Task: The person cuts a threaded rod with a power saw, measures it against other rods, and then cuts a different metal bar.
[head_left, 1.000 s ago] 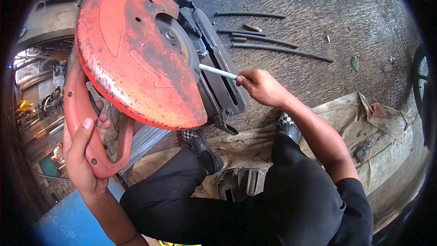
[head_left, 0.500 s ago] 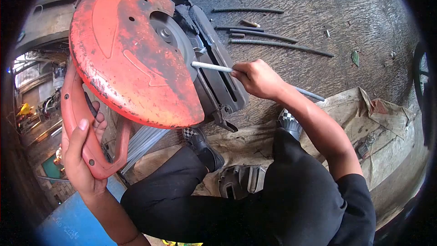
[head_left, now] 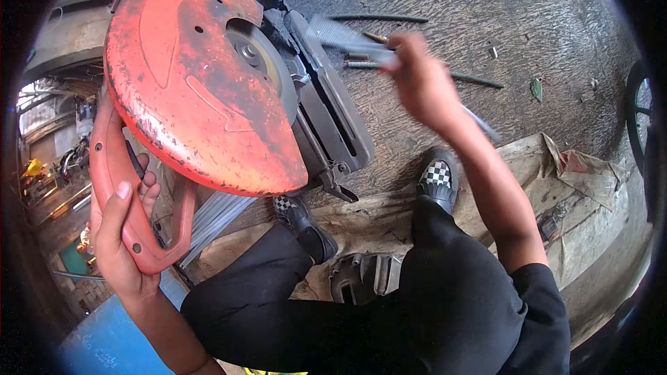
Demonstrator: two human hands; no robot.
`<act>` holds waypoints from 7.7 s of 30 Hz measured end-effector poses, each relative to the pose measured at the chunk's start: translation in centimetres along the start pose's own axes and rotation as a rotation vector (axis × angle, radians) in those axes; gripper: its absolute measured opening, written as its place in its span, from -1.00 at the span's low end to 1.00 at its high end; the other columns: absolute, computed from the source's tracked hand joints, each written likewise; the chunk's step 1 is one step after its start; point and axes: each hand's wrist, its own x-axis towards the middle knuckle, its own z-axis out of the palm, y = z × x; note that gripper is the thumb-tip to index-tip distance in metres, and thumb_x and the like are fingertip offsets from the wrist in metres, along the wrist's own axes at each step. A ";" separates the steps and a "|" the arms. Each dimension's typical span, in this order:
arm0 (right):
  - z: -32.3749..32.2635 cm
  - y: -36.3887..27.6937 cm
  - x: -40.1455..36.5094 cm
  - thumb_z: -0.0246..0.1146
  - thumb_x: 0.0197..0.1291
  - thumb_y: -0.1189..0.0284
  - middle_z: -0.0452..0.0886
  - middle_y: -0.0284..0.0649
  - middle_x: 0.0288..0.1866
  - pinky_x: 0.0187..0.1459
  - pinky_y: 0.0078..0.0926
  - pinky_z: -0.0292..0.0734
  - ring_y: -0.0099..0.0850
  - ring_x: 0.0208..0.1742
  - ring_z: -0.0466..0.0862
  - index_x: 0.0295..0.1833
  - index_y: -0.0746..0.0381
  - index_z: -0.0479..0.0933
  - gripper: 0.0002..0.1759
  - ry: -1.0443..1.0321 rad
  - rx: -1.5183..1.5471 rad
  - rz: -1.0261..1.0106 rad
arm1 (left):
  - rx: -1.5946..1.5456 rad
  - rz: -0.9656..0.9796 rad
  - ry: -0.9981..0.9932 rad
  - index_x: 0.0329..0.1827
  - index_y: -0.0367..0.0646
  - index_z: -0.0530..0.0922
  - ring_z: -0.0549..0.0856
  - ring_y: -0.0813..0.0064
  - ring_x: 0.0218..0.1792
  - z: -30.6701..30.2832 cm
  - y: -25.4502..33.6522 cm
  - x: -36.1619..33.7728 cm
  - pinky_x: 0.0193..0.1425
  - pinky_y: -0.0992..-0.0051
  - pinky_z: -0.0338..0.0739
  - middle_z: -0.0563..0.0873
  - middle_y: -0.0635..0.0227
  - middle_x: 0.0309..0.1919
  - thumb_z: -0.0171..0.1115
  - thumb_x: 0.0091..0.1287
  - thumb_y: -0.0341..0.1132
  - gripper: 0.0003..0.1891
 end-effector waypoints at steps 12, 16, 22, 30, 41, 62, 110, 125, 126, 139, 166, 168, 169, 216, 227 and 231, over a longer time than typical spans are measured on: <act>-5.1 14.4 -1.4 -0.10 0.11 0.81 0.24 -0.03 -0.01 0.05 -0.25 0.46 -0.30 -0.06 0.38 0.23 0.40 0.23 -0.49 0.932 1.284 0.887 | -0.008 0.003 -0.041 0.37 -0.36 0.22 0.58 0.35 0.01 0.0 0.3 -0.1 0.18 0.40 0.45 0.52 0.04 0.13 0.14 0.33 -0.32 -0.42; -2.6 10.9 -2.9 -0.17 0.00 0.92 0.14 0.10 0.16 0.36 -0.11 0.36 -0.11 0.28 0.34 0.22 0.58 -0.05 -0.42 0.767 1.587 1.087 | -0.012 -0.007 -0.040 0.38 -0.36 0.22 0.58 0.36 0.02 0.1 0.3 -0.1 0.19 0.39 0.46 0.52 0.03 0.13 0.14 0.33 -0.32 -0.42; -1.6 5.3 -4.5 -0.03 0.08 0.89 0.23 0.09 0.12 0.25 -0.35 0.51 -0.14 0.24 0.40 0.41 0.42 -0.06 -0.25 0.169 1.537 1.006 | -0.036 -0.001 -0.029 0.37 -0.36 0.22 0.58 0.37 0.01 0.3 0.4 -0.2 0.18 0.40 0.46 0.52 0.02 0.13 0.13 0.33 -0.33 -0.42; 1.8 2.8 -1.8 0.10 0.07 0.75 0.42 -0.05 -0.18 -0.09 -0.37 0.72 -0.22 -0.19 0.67 -0.01 0.41 0.22 -0.64 0.123 1.149 1.077 | -0.034 -0.001 -0.031 0.39 -0.35 0.19 0.57 0.37 0.00 0.5 0.4 -0.2 0.18 0.39 0.44 0.51 0.06 0.11 0.11 0.31 -0.34 -0.40; 5.0 14.5 1.4 0.23 0.07 0.38 0.52 -0.08 -0.01 0.04 -0.12 0.39 -0.09 0.02 0.51 0.13 0.21 0.41 -0.54 0.117 -0.676 0.170 | -0.041 0.015 0.017 0.34 -0.38 0.26 0.60 0.39 -0.05 1.0 0.4 -0.3 0.09 0.44 0.49 0.56 0.07 0.03 0.12 0.31 -0.34 -0.45; -2.4 15.2 0.2 0.09 0.33 0.11 0.60 0.09 -0.38 -0.24 -0.12 0.45 0.01 -0.30 0.62 -0.02 0.28 0.49 -0.57 0.012 -0.136 0.326 | -0.076 0.008 -0.003 0.35 -0.38 0.25 0.58 0.36 0.00 0.7 0.4 -0.3 0.16 0.40 0.44 0.53 0.01 0.08 0.16 0.28 -0.33 -0.40; 5.5 1.0 -7.2 0.17 0.23 0.50 0.53 0.19 -0.44 -0.33 -0.15 0.51 0.12 -0.33 0.60 0.08 0.36 0.49 -0.69 -0.351 0.138 0.068 | -0.046 -0.027 -0.018 0.31 -0.32 0.29 0.62 0.46 -0.12 -0.3 1.6 0.8 0.00 0.56 0.54 0.57 0.12 0.07 0.17 0.31 -0.39 -0.49; 4.2 0.1 -6.5 0.19 0.23 0.46 0.55 -0.06 -0.49 -0.44 -0.23 0.48 -0.15 -0.54 0.60 0.15 0.28 0.50 -0.64 -0.209 -0.020 -0.162 | -0.044 0.007 -0.022 0.30 -0.34 0.29 0.62 0.47 -0.11 0.4 1.8 0.6 -0.01 0.55 0.54 0.59 0.16 0.04 0.16 0.33 -0.37 -0.50; 3.9 0.0 -5.9 0.18 0.25 0.38 0.59 0.00 -0.43 -0.37 -0.19 0.50 -0.06 -0.45 0.62 0.11 0.29 0.53 -0.65 -0.289 0.115 0.076 | -0.043 0.007 -0.023 0.30 -0.34 0.29 0.62 0.47 -0.11 -0.2 1.6 0.9 -0.01 0.55 0.54 0.59 0.16 0.04 0.16 0.33 -0.37 -0.50; 3.9 2.7 -4.8 0.00 0.45 0.22 0.24 -0.54 -0.60 -0.62 -0.66 0.05 -0.73 -0.64 0.18 0.03 0.23 0.53 -0.66 -0.772 0.923 0.562 | 0.019 -0.001 -0.042 0.34 -0.41 0.24 0.59 0.38 0.00 -0.6 1.1 0.9 0.06 0.52 0.47 0.55 0.03 0.09 0.15 0.31 -0.34 -0.43; 5.6 0.3 -6.3 0.14 0.25 0.52 0.53 0.24 -0.37 -0.33 -0.24 0.52 0.16 -0.33 0.59 0.13 0.42 0.46 -0.65 -0.417 0.268 0.096 | -0.035 -0.025 -0.051 0.32 -0.33 0.29 0.61 0.41 -0.06 -0.5 1.3 0.9 0.08 0.50 0.51 0.58 0.13 0.07 0.17 0.31 -0.37 -0.47; 5.9 0.4 -6.5 0.15 0.24 0.53 0.54 0.23 -0.38 -0.34 -0.23 0.52 0.14 -0.35 0.61 0.14 0.42 0.45 -0.64 -0.396 0.237 0.056 | -0.032 -0.031 -0.042 0.32 -0.34 0.28 0.61 0.40 -0.04 -0.6 1.4 0.9 0.08 0.50 0.51 0.57 0.13 0.08 0.17 0.31 -0.37 -0.47; 6.0 0.6 -6.5 0.16 0.23 0.55 0.54 0.21 -0.39 -0.36 -0.21 0.52 0.11 -0.37 0.62 0.14 0.43 0.45 -0.63 -0.373 0.204 0.015 | -0.031 -0.027 -0.059 0.32 -0.33 0.28 0.61 0.39 -0.02 -0.6 1.3 1.0 0.09 0.49 0.50 0.56 0.13 0.09 0.17 0.32 -0.36 -0.47; 6.4 0.3 -6.8 0.14 0.30 0.46 0.49 0.17 -0.48 -0.40 -0.19 0.46 -0.04 -0.51 0.60 0.05 0.35 0.49 -0.73 -0.376 0.327 0.093 | -0.033 -0.024 -0.081 0.34 -0.35 0.27 0.60 0.33 0.06 -0.7 1.2 1.0 0.18 0.46 0.48 0.54 0.09 0.14 0.17 0.33 -0.36 -0.46; 6.7 0.8 -6.9 0.21 0.18 0.58 0.59 0.14 -0.36 -0.40 -0.22 0.52 0.03 -0.42 0.63 0.17 0.34 0.48 -0.59 -0.274 0.161 -0.091 | -0.046 -0.023 -0.072 0.34 -0.33 0.28 0.60 0.33 0.07 -0.6 1.3 1.0 0.18 0.46 0.48 0.54 0.12 0.15 0.18 0.32 -0.35 -0.46; 6.4 0.6 -6.9 0.23 0.16 0.56 0.59 0.08 -0.40 -0.36 -0.21 0.53 0.01 -0.41 0.64 0.20 0.28 0.48 -0.56 -0.320 0.037 -0.084 | -0.052 -0.031 -0.073 0.34 -0.33 0.27 0.59 0.34 0.09 -0.4 1.3 0.9 0.19 0.47 0.48 0.54 0.12 0.16 0.17 0.33 -0.35 -0.46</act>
